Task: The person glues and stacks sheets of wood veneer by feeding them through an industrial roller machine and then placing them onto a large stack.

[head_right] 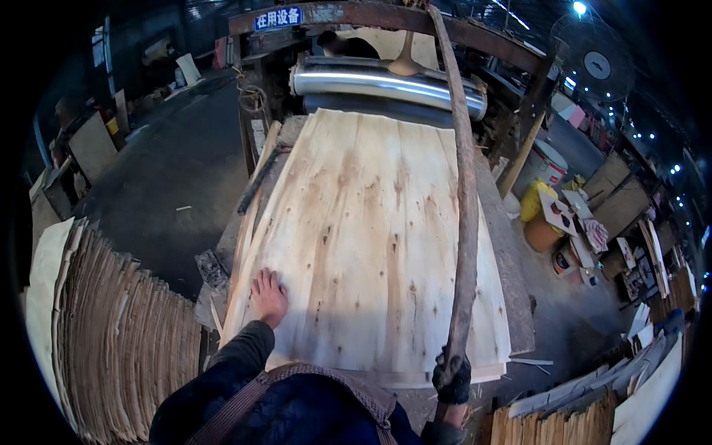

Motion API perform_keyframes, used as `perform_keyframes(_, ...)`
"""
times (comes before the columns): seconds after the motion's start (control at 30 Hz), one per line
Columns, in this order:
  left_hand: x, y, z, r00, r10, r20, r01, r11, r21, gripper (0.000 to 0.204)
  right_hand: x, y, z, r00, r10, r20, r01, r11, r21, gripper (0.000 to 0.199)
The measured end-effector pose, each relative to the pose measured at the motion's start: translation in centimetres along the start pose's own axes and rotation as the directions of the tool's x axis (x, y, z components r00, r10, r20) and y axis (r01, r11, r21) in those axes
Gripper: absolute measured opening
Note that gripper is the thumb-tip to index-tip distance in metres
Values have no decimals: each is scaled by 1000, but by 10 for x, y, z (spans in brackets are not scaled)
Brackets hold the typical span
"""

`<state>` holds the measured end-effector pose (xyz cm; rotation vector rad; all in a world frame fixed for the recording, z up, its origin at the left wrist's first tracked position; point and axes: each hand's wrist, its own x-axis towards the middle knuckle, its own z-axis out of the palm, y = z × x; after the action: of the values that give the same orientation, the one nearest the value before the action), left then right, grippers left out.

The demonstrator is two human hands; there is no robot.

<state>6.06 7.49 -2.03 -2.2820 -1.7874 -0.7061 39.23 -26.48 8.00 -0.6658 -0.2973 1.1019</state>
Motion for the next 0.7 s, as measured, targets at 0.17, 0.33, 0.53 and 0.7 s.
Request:
perform_keyframes(0.17, 0, -1, 0, 999, 17, -35, -17, 1000, -1, 47, -91, -10, -2, 953, -108, -282, 49, 976, -210, 41)
perform_keyframes(0.33, 0, -3, 1, 999, 37, -29, -36, 999, 13, 46, -107, -12, -39, 948, -137, -287, 0, 902, -432, 32)
perform_keyframes(0.53, 1, -7, 6, 999, 41, -18, -41, 999, -4, 46, -48, -77, -133, 938, -210, -277, -11, 779, -626, 34)
perform_keyframes(0.7, -2, -20, 5, 995, 98, 33, -95, 992, -84, 45, -20, -159, -226, 936, -1, -352, -175, 867, -467, 34)
